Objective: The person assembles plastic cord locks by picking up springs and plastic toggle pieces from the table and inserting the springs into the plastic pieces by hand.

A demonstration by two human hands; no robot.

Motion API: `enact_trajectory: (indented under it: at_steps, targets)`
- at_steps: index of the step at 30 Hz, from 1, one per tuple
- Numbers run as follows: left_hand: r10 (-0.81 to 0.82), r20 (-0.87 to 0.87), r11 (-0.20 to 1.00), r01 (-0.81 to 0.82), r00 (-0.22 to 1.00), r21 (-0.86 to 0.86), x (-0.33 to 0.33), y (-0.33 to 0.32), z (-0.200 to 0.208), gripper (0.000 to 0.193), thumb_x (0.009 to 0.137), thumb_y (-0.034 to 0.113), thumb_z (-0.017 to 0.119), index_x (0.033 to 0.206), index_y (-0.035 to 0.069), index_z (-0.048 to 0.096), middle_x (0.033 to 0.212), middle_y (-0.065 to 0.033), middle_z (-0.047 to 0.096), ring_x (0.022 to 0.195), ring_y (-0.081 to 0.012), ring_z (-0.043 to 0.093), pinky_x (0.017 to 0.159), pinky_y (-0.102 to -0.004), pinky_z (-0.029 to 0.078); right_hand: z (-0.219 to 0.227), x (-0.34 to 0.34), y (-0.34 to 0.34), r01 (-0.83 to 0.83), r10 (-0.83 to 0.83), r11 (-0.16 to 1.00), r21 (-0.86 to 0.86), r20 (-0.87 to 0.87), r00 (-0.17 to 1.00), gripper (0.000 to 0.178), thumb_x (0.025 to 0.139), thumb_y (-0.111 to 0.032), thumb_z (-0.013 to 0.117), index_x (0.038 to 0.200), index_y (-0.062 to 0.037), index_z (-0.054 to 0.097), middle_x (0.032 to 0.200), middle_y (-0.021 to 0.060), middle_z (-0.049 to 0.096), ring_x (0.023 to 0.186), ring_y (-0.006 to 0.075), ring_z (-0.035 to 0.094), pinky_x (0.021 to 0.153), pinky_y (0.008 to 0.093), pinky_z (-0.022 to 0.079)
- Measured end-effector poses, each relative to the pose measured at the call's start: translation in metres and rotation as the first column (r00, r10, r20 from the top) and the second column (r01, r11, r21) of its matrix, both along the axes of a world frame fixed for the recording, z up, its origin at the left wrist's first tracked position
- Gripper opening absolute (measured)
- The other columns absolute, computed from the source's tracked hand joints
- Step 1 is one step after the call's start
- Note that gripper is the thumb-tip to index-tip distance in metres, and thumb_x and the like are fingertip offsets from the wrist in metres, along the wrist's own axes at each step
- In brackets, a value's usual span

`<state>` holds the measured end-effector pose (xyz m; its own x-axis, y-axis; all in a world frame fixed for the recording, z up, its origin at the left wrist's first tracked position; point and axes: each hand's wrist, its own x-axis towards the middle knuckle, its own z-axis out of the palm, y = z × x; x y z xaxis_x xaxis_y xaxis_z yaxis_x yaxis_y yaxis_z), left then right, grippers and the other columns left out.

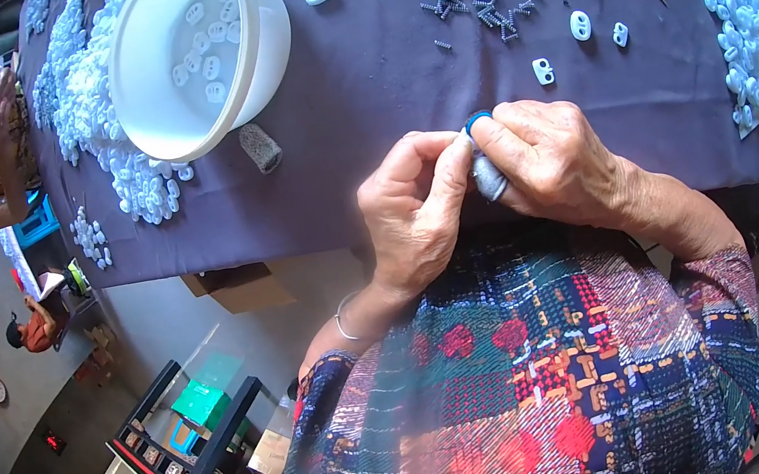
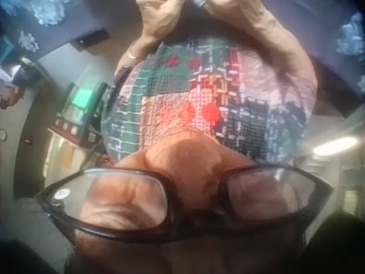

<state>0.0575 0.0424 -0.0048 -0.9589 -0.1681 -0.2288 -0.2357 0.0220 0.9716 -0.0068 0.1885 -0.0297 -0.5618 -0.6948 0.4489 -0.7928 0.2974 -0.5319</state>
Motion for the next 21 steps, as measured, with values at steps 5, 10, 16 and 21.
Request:
enact_trajectory:
  at_steps: [5, 10, 16, 21]
  targets:
    - [0.021, -0.027, 1.000, -0.021, 0.999, 0.007, 0.0017, 0.0011, -0.0015, 0.009, 0.088, 0.006, 0.059, 0.089, -0.003, 0.061, 0.074, 0.0009, 0.060, 0.066, -0.0025, 0.053, 0.057, -0.0159, 0.043, -0.0003, 0.0013, -0.0013, -0.005, 0.005, 1.000, 0.005, -0.015, 1.000, 0.017, 0.064, -0.006, 0.062, 0.074, 0.0006, 0.050, 0.062, 0.0077, 0.047, 0.054, 0.0212, 0.054, 0.047, 0.0308, 0.047]
    - [0.028, -0.049, 1.000, -0.028, 0.998, 0.002, 0.0020, 0.0011, -0.0033, 0.009, 0.088, 0.006, 0.059, 0.088, -0.003, 0.061, 0.074, 0.0008, 0.060, 0.065, -0.0023, 0.053, 0.057, -0.0159, 0.043, -0.0003, 0.0003, -0.0003, -0.018, 0.018, 1.000, 0.007, -0.020, 1.000, 0.017, 0.064, -0.005, 0.062, 0.075, 0.0015, 0.051, 0.062, 0.0078, 0.047, 0.054, 0.0211, 0.055, 0.048, 0.0310, 0.047]
    - [0.025, -0.027, 1.000, -0.025, 0.999, -0.006, 0.0003, 0.0022, -0.0015, 0.009, 0.088, 0.006, 0.059, 0.088, -0.003, 0.061, 0.072, 0.0010, 0.060, 0.064, -0.0026, 0.053, 0.057, -0.0159, 0.043, 0.0010, -0.0016, 0.0002, -0.010, 0.011, 1.000, 0.011, -0.039, 0.999, 0.016, 0.064, -0.005, 0.061, 0.075, 0.0016, 0.051, 0.062, 0.0077, 0.048, 0.054, 0.0213, 0.055, 0.049, 0.0311, 0.047]
    - [0.017, -0.031, 1.000, -0.017, 0.999, 0.012, 0.0012, 0.0004, -0.0033, 0.009, 0.088, 0.006, 0.060, 0.088, -0.003, 0.061, 0.073, 0.0008, 0.060, 0.064, -0.0027, 0.053, 0.057, -0.0162, 0.044, -0.0009, -0.0011, 0.0002, -0.038, 0.038, 0.999, 0.021, 0.003, 0.999, 0.016, 0.065, -0.004, 0.061, 0.075, 0.0004, 0.050, 0.063, 0.0082, 0.048, 0.056, 0.0216, 0.056, 0.049, 0.0321, 0.048]
